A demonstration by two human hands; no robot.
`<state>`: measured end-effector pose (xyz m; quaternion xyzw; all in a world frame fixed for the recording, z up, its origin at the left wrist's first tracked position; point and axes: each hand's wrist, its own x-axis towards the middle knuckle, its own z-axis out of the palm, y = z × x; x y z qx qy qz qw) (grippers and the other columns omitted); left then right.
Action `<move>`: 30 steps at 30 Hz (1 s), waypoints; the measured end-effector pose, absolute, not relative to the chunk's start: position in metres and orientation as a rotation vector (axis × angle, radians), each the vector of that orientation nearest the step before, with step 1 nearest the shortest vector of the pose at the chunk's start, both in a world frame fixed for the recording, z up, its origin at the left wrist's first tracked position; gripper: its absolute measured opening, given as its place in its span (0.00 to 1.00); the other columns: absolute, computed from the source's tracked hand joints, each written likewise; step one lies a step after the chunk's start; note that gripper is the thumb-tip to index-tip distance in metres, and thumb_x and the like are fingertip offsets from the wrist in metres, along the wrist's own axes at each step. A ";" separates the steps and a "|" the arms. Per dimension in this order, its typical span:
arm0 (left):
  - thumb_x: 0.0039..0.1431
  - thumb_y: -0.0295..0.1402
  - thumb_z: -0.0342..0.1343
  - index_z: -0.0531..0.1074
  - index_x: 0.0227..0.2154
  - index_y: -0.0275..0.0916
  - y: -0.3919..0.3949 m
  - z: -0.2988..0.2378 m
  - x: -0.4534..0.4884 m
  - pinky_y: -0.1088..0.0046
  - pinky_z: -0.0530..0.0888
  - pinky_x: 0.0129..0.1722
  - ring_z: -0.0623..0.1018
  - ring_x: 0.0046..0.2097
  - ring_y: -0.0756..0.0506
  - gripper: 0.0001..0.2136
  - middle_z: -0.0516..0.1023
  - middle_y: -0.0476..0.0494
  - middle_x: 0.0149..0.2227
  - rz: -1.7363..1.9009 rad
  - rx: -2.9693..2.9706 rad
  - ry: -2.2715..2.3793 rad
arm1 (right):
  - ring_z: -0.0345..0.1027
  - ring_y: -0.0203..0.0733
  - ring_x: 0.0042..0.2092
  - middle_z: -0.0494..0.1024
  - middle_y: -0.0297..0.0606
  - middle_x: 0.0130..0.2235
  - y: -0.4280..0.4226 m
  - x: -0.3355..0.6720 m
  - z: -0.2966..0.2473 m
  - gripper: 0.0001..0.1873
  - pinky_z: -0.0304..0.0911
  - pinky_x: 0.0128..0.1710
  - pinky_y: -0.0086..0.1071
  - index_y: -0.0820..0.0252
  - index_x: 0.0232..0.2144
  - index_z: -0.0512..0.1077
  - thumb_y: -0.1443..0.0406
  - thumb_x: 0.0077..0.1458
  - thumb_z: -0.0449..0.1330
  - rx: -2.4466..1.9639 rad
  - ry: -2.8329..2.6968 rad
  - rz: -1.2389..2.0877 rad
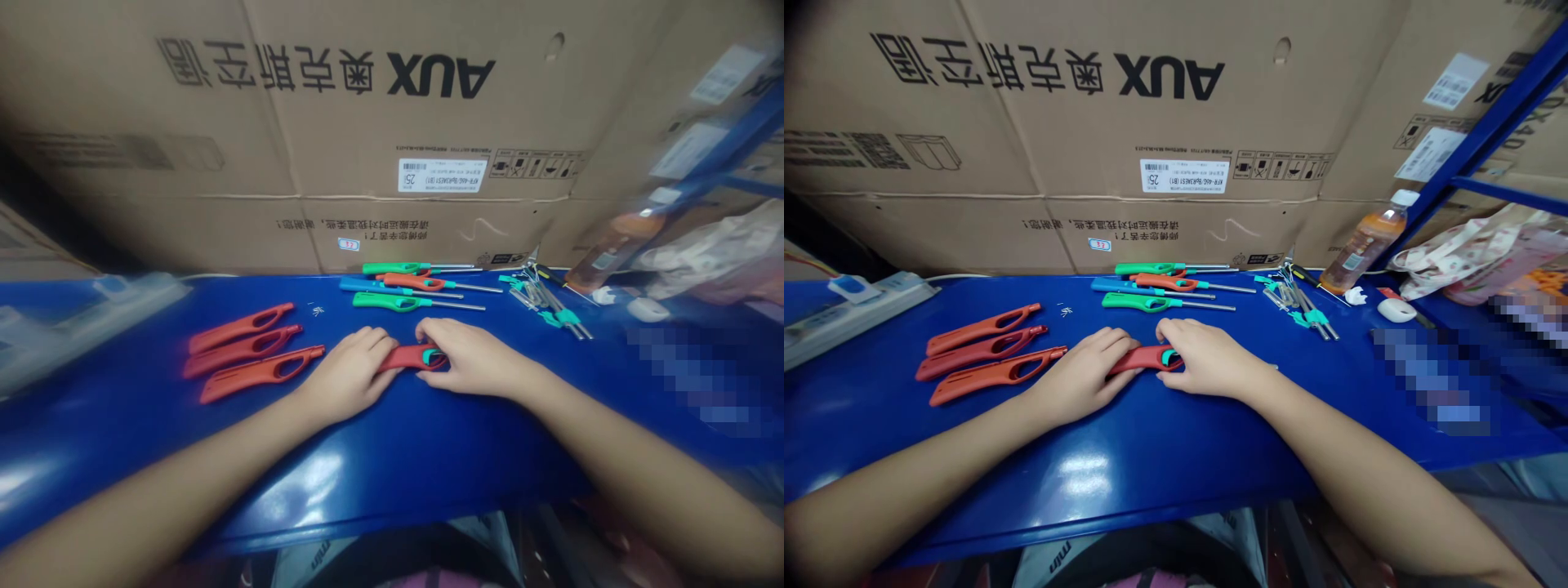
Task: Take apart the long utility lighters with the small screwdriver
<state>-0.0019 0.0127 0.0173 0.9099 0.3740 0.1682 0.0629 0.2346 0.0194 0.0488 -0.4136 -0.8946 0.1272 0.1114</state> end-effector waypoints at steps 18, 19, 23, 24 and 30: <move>0.74 0.36 0.41 0.69 0.47 0.38 0.023 0.010 -0.009 0.59 0.70 0.48 0.72 0.46 0.40 0.13 0.74 0.40 0.45 0.634 2.633 1.184 | 0.67 0.38 0.32 0.75 0.36 0.31 0.050 0.255 0.039 0.06 0.60 0.33 0.31 0.59 0.31 0.70 0.63 0.59 0.61 -1.387 -2.375 0.700; 0.74 0.35 0.40 0.69 0.47 0.38 0.024 0.010 -0.009 0.59 0.70 0.48 0.72 0.46 0.40 0.13 0.74 0.39 0.45 0.631 2.641 1.181 | 0.67 0.38 0.32 0.75 0.36 0.31 0.050 0.256 0.039 0.06 0.61 0.33 0.31 0.59 0.31 0.69 0.64 0.60 0.60 -1.372 -2.377 0.693; 0.74 0.34 0.38 0.70 0.44 0.38 0.025 0.008 -0.009 0.60 0.71 0.47 0.72 0.45 0.40 0.15 0.75 0.39 0.43 0.699 2.581 1.181 | 0.65 0.38 0.33 0.74 0.35 0.33 0.048 0.255 0.041 0.04 0.60 0.35 0.31 0.57 0.33 0.66 0.66 0.61 0.57 -1.320 -2.373 0.643; 0.74 0.35 0.38 0.69 0.45 0.38 0.025 0.007 -0.010 0.60 0.71 0.47 0.73 0.45 0.40 0.15 0.75 0.39 0.43 0.743 2.539 1.178 | 0.65 0.38 0.33 0.74 0.34 0.33 0.046 0.254 0.042 0.03 0.60 0.35 0.31 0.57 0.34 0.65 0.66 0.61 0.56 -1.298 -2.377 0.637; 0.73 0.35 0.38 0.68 0.39 0.40 0.027 0.009 -0.011 0.66 0.72 0.43 0.75 0.39 0.44 0.14 0.75 0.44 0.36 0.989 2.239 1.247 | 0.66 0.37 0.33 0.75 0.33 0.32 0.038 0.250 0.048 0.09 0.57 0.34 0.31 0.57 0.37 0.70 0.60 0.66 0.54 -1.215 -2.442 0.572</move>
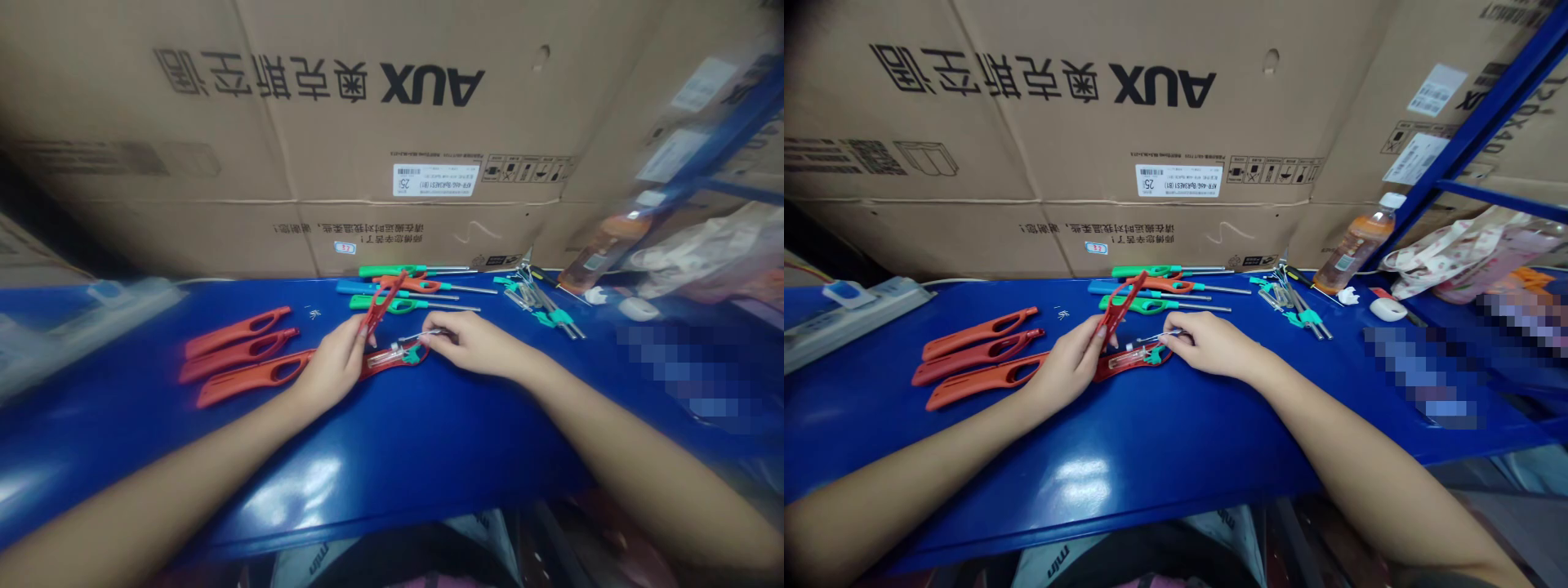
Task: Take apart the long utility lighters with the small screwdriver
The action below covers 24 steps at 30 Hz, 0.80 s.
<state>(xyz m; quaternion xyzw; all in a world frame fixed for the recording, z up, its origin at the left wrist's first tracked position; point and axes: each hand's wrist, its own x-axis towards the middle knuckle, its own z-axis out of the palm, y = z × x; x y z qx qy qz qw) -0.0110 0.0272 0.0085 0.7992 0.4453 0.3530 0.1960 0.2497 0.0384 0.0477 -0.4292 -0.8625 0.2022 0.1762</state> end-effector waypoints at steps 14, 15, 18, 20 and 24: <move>0.57 0.38 0.63 0.70 0.48 0.39 0.018 0.012 -0.004 0.71 0.73 0.36 0.77 0.35 0.46 0.17 0.77 0.48 0.36 0.928 2.250 1.174 | 0.69 0.37 0.34 0.77 0.34 0.35 0.031 0.244 0.045 0.06 0.55 0.33 0.30 0.57 0.36 0.70 0.62 0.65 0.54 -1.071 -2.512 0.373; 0.58 0.37 0.62 0.70 0.49 0.40 0.018 0.012 -0.004 0.71 0.74 0.37 0.77 0.35 0.46 0.17 0.78 0.47 0.37 0.927 2.251 1.143 | 0.68 0.37 0.34 0.77 0.34 0.34 0.031 0.244 0.044 0.07 0.56 0.33 0.29 0.57 0.36 0.70 0.62 0.64 0.55 -1.043 -2.494 0.368; 0.61 0.36 0.60 0.71 0.51 0.40 0.020 0.014 -0.004 0.69 0.75 0.40 0.80 0.38 0.45 0.17 0.80 0.45 0.40 0.947 2.234 1.087 | 0.68 0.37 0.34 0.76 0.34 0.34 0.032 0.244 0.044 0.07 0.56 0.34 0.30 0.57 0.35 0.70 0.63 0.64 0.55 -0.984 -2.465 0.339; 0.61 0.37 0.60 0.72 0.50 0.40 0.020 0.014 -0.003 0.68 0.76 0.42 0.80 0.39 0.44 0.16 0.81 0.45 0.41 0.973 2.214 1.072 | 0.67 0.37 0.34 0.76 0.35 0.33 0.033 0.244 0.045 0.07 0.57 0.35 0.30 0.57 0.33 0.71 0.64 0.63 0.55 -0.957 -2.445 0.353; 0.62 0.39 0.61 0.75 0.45 0.39 0.021 0.012 -0.002 0.66 0.76 0.45 0.80 0.42 0.43 0.12 0.82 0.42 0.42 1.045 2.218 1.041 | 0.64 0.38 0.32 0.74 0.34 0.31 0.041 0.252 0.053 0.09 0.58 0.35 0.32 0.57 0.30 0.70 0.61 0.62 0.56 -0.933 -2.259 0.555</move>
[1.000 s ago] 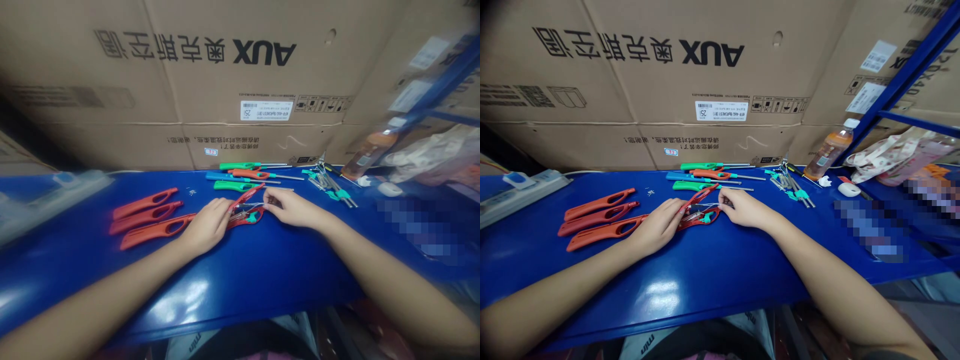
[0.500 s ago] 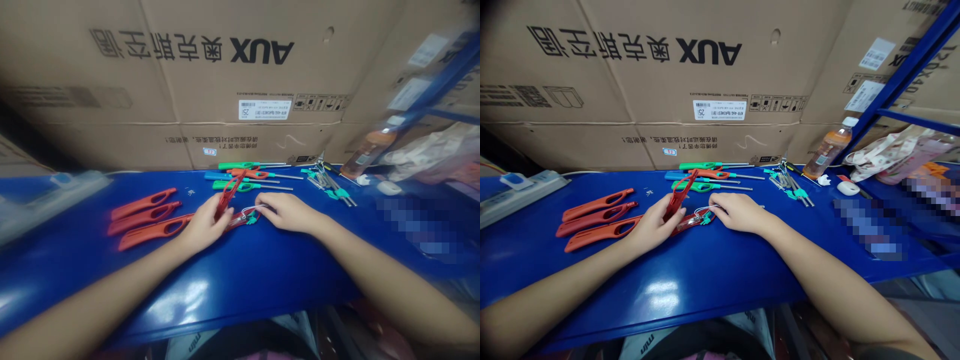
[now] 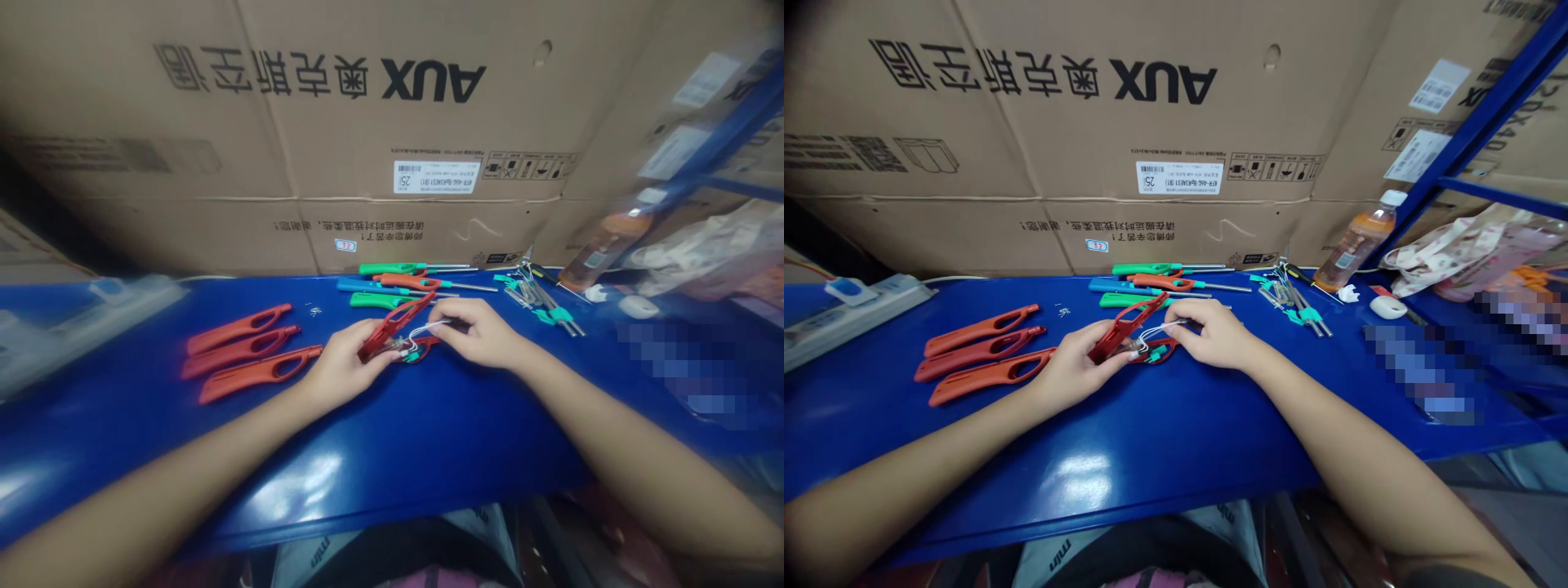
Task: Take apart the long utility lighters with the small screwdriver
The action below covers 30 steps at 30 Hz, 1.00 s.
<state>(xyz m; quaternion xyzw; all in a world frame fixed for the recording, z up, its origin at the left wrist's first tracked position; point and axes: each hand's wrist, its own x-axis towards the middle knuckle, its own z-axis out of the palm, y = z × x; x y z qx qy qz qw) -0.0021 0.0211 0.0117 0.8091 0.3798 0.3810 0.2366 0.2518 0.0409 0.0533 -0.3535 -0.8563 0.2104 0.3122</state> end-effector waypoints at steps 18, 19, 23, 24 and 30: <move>0.56 0.44 0.64 0.78 0.43 0.36 0.020 0.010 0.008 0.63 0.77 0.49 0.82 0.43 0.41 0.18 0.84 0.41 0.42 1.101 1.603 1.093 | 0.71 0.39 0.42 0.76 0.36 0.43 0.033 0.234 0.031 0.05 0.62 0.41 0.31 0.55 0.41 0.73 0.63 0.63 0.59 -0.919 -2.544 0.533; 0.56 0.44 0.64 0.78 0.43 0.36 0.020 0.010 0.008 0.63 0.77 0.50 0.82 0.43 0.41 0.18 0.84 0.41 0.42 1.101 1.594 1.091 | 0.71 0.39 0.42 0.75 0.36 0.43 0.034 0.234 0.030 0.06 0.62 0.41 0.31 0.55 0.40 0.74 0.64 0.64 0.57 -0.913 -2.524 0.528; 0.57 0.46 0.63 0.77 0.44 0.36 0.019 0.009 0.007 0.64 0.77 0.48 0.81 0.42 0.43 0.19 0.83 0.42 0.41 1.120 1.553 1.094 | 0.70 0.40 0.43 0.74 0.40 0.45 0.036 0.237 0.033 0.05 0.63 0.42 0.33 0.57 0.41 0.71 0.66 0.64 0.55 -0.924 -2.422 0.481; 0.57 0.46 0.63 0.77 0.44 0.37 0.017 0.009 0.008 0.65 0.77 0.46 0.81 0.41 0.43 0.19 0.83 0.43 0.41 1.119 1.540 1.090 | 0.70 0.40 0.43 0.75 0.40 0.45 0.035 0.237 0.034 0.05 0.63 0.42 0.33 0.56 0.41 0.70 0.66 0.64 0.54 -0.928 -2.416 0.487; 0.55 0.43 0.65 0.76 0.37 0.36 0.007 0.015 0.014 0.72 0.76 0.35 0.78 0.33 0.47 0.15 0.81 0.46 0.33 1.105 1.412 1.014 | 0.73 0.40 0.38 0.80 0.36 0.41 0.028 0.230 0.036 0.09 0.62 0.38 0.32 0.56 0.44 0.68 0.68 0.62 0.54 -1.026 -2.416 0.575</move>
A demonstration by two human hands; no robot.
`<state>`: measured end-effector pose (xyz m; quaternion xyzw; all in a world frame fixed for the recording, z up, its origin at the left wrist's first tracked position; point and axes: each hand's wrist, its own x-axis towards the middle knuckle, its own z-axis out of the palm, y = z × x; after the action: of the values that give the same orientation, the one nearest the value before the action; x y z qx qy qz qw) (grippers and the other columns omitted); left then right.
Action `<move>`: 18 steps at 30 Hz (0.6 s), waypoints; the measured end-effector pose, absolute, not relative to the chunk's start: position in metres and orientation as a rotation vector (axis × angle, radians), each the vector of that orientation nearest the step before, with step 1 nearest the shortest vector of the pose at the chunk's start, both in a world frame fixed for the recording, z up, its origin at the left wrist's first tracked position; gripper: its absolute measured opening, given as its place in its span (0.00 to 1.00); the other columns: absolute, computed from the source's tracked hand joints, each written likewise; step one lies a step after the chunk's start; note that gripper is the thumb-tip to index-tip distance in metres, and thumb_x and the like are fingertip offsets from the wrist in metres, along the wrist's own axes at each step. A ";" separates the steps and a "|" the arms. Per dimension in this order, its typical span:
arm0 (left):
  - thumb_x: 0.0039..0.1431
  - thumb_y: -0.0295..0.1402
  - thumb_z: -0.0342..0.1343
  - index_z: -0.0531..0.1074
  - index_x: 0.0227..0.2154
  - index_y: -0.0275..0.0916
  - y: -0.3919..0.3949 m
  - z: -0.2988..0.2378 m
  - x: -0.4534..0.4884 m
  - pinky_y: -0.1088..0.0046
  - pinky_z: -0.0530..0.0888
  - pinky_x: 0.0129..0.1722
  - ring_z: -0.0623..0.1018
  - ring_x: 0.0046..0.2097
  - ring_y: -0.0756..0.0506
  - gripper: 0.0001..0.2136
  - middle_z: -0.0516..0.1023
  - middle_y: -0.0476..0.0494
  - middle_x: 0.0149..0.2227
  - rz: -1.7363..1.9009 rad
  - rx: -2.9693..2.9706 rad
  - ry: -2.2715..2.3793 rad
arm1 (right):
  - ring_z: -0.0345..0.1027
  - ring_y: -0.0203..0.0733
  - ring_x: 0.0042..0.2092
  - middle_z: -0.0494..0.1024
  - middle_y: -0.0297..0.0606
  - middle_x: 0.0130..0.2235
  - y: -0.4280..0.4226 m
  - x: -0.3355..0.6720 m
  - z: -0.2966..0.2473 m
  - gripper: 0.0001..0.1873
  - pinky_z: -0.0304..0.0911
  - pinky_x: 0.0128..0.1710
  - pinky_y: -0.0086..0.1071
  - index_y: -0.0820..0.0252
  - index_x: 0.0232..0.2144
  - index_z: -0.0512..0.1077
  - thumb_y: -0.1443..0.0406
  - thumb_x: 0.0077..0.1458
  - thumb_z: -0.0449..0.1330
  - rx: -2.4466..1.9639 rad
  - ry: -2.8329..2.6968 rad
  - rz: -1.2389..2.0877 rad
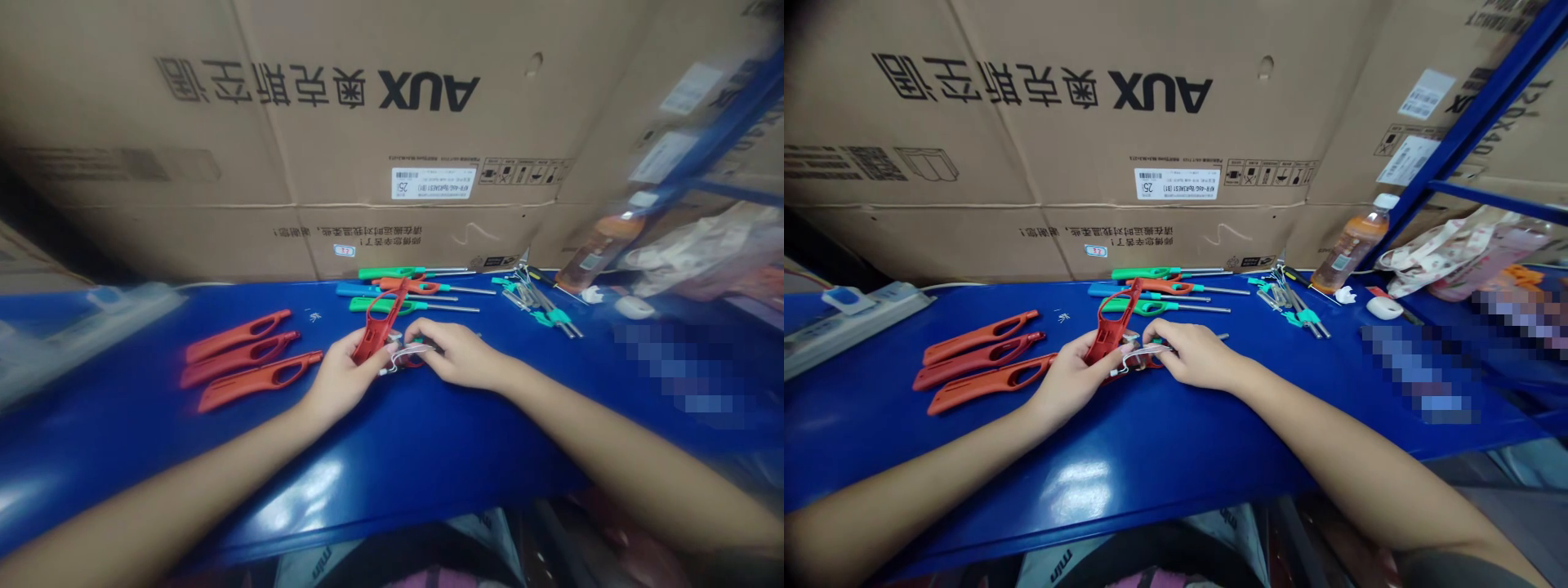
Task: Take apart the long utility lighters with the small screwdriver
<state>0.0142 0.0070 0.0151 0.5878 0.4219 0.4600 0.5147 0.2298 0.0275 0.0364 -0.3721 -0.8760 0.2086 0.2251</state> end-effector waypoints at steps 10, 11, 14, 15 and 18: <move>0.53 0.41 0.68 0.74 0.39 0.37 0.000 0.022 0.017 0.77 0.70 0.26 0.71 0.25 0.53 0.16 0.77 0.51 0.30 1.098 1.398 1.007 | 0.72 0.41 0.40 0.78 0.38 0.42 0.016 0.224 0.049 0.05 0.62 0.38 0.33 0.56 0.41 0.66 0.64 0.63 0.54 -1.024 -2.451 0.596; 0.53 0.40 0.68 0.74 0.39 0.37 -0.001 0.022 0.017 0.77 0.71 0.27 0.73 0.26 0.52 0.16 0.79 0.49 0.32 1.103 1.389 1.006 | 0.71 0.41 0.39 0.78 0.37 0.41 0.015 0.223 0.049 0.04 0.61 0.37 0.33 0.56 0.40 0.66 0.63 0.62 0.55 -1.030 -2.475 0.590; 0.51 0.40 0.70 0.73 0.40 0.37 -0.001 0.022 0.019 0.73 0.77 0.35 0.80 0.35 0.48 0.17 0.81 0.46 0.37 1.113 1.368 0.987 | 0.70 0.41 0.36 0.76 0.36 0.36 0.015 0.220 0.043 0.11 0.58 0.34 0.31 0.57 0.34 0.65 0.57 0.59 0.60 -1.043 -2.509 0.573; 0.51 0.40 0.70 0.73 0.40 0.37 -0.002 0.021 0.019 0.71 0.78 0.38 0.81 0.37 0.46 0.17 0.82 0.45 0.38 1.108 1.369 0.974 | 0.69 0.40 0.36 0.76 0.35 0.35 0.016 0.219 0.040 0.12 0.57 0.33 0.30 0.57 0.33 0.65 0.56 0.59 0.61 -1.038 -2.493 0.566; 0.54 0.42 0.68 0.72 0.41 0.37 -0.004 0.020 0.021 0.70 0.79 0.40 0.82 0.40 0.44 0.17 0.82 0.43 0.41 1.092 1.415 0.956 | 0.67 0.38 0.33 0.74 0.35 0.33 0.020 0.217 0.031 0.11 0.56 0.32 0.29 0.57 0.31 0.64 0.59 0.60 0.60 -0.991 -2.404 0.522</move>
<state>0.0208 -0.0044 0.0197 0.5925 0.4003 0.4571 0.5290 0.2173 0.0196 0.0315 -0.3624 -0.8795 0.1909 0.2422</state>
